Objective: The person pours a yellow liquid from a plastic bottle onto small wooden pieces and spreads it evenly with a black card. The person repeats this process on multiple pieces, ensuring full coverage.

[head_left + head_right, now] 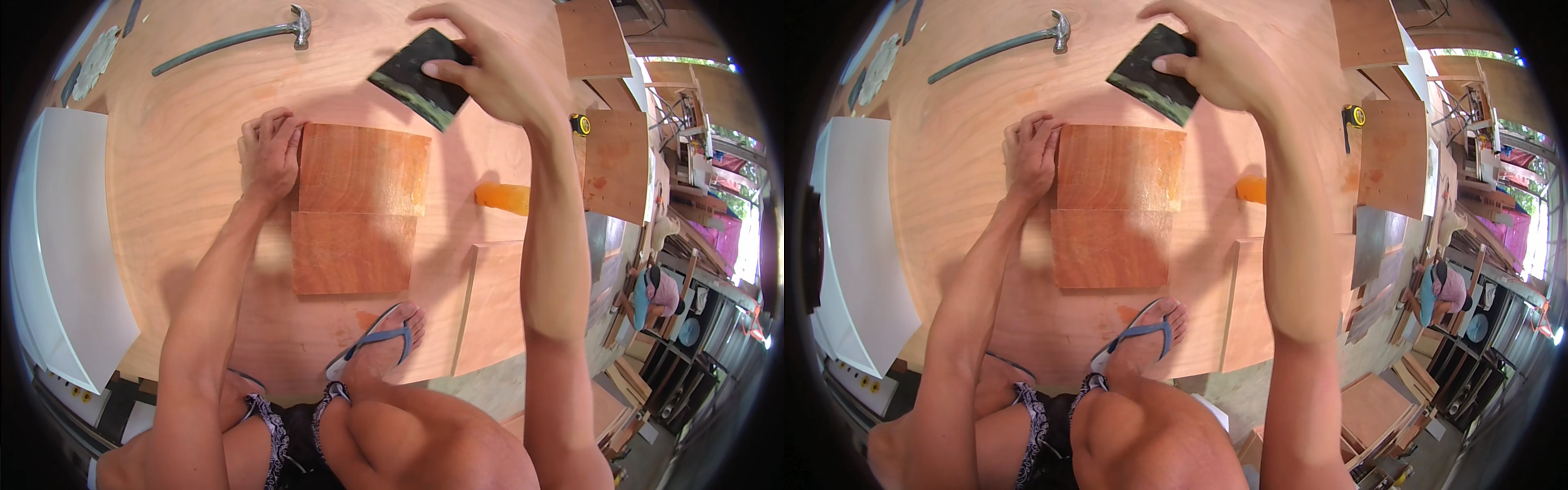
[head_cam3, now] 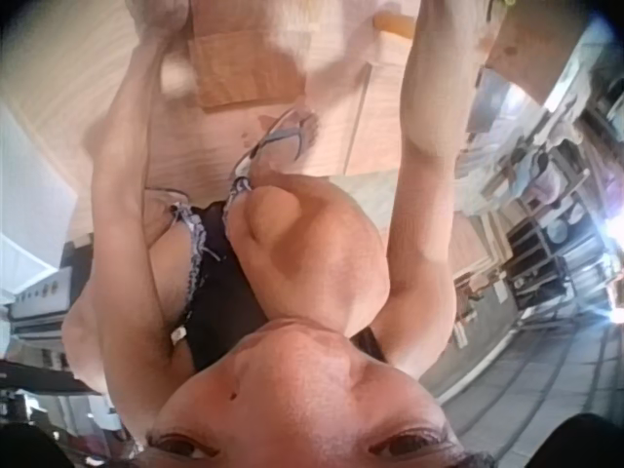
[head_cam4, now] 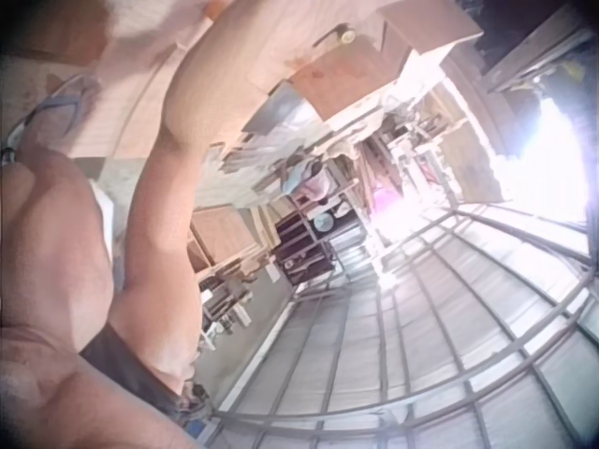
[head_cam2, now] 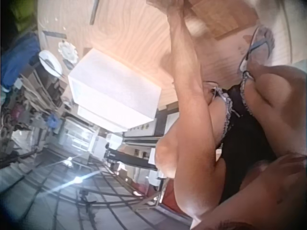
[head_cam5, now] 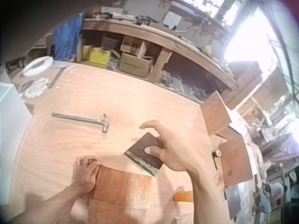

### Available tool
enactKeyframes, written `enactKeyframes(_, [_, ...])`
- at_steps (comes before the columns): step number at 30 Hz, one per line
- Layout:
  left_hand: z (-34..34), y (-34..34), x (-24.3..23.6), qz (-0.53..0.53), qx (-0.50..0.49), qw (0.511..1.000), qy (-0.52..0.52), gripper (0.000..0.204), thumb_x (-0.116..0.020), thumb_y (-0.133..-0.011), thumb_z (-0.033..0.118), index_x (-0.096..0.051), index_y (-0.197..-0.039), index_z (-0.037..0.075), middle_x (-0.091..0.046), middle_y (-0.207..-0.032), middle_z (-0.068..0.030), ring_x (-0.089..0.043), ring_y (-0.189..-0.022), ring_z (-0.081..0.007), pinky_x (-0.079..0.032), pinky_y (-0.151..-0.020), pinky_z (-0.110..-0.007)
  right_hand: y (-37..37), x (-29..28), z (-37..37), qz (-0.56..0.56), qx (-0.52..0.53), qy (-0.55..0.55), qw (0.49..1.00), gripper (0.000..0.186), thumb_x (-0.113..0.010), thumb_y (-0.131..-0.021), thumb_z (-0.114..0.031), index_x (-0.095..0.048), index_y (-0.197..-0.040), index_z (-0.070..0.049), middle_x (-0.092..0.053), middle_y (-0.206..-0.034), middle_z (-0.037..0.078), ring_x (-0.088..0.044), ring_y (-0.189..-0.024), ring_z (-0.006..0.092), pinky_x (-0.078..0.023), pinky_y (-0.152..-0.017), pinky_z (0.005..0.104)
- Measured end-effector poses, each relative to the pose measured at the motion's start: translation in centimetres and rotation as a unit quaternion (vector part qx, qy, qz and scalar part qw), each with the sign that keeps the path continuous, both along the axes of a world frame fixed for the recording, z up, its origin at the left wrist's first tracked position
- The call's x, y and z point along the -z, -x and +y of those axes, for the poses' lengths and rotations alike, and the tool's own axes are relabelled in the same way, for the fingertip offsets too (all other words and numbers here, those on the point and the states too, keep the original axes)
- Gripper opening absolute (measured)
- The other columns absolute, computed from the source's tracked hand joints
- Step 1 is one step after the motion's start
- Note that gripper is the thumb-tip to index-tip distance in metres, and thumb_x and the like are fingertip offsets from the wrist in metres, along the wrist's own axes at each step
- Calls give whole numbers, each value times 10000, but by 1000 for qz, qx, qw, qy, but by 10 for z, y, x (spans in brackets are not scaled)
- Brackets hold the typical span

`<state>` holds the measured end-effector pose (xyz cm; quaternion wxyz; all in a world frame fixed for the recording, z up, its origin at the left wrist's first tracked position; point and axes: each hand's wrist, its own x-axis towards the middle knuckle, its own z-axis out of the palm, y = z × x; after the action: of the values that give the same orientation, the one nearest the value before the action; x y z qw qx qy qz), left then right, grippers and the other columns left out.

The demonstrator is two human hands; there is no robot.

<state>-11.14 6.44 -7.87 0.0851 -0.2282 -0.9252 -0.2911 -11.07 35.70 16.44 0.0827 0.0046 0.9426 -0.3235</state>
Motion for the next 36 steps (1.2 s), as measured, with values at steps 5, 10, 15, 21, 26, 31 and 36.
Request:
enactKeyframes(5, [1,4,4,0,31,999,-32,249,-620,-1077,166,-767,-1269,225,-634,-1382,60,-512,-1202,-281,-431,-1025,-441,-65,-6,17,132,107,72,983,387,-680,-973,2,-715,-1347,-89,-751,-1061,74,-693,-952,128,-545,-799,296])
enactKeyframes(10, [-17,12,8,3,87,996,-30,345,-646,-1013,56,-730,-1326,172,-632,-1398,-5,-516,-1196,-306,-443,-1044,-459,-104,-8,16,115,156,180,964,521,-638,-972,91,-635,-1479,-28,-689,-1293,65,-655,-1140,112,-540,-941,255])
enactKeyframes(15, [-47,23,-28,-116,224,967,-39,506,-711,-966,67,-608,-1462,68,-582,-1484,-122,-506,-1254,-367,-435,-1102,-474,-125,32,-1,168,228,370,885,416,-699,-1018,37,-650,-1432,31,-718,-1146,49,-688,-1043,109,-569,-915,256])
enactKeyframes(21, [-103,-24,-45,-106,309,942,72,694,-816,-935,266,-574,-1548,50,-516,-1618,-125,-446,-1415,-390,-384,-1197,-503,-177,103,-20,104,414,464,776,279,-655,-1131,-252,-722,-1264,-16,-763,-1156,43,-701,-1018,119,-567,-865,289])
enactKeyframes(26, [-93,-50,-24,-69,266,958,79,747,-828,-920,356,-590,-1574,87,-488,-1681,-89,-393,-1500,-384,-284,-1265,-569,-234,147,-6,89,360,647,666,373,-564,-1166,-362,-667,-1335,-45,-734,-1295,83,-678,-1206,183,-546,-1021,375])
enactKeyframes(31, [-95,-52,-21,-63,275,955,93,625,-811,-938,337,-676,-1514,136,-519,-1681,-31,-369,-1540,-375,-223,-1281,-636,-242,171,-5,4,410,654,636,568,-387,-1198,-462,-516,-1484,11,-626,-1487,246,-618,-1371,319,-509,-1122,421])
enactKeyframes(36, [-88,-61,-15,-67,270,958,68,479,-797,-958,251,-755,-1421,137,-614,-1604,-12,-348,-1588,-380,-129,-1314,-650,-239,191,10,-28,353,618,702,712,-277,-1195,-547,-471,-1491,71,-546,-1557,337,-589,-1408,380,-467,-1176,458])
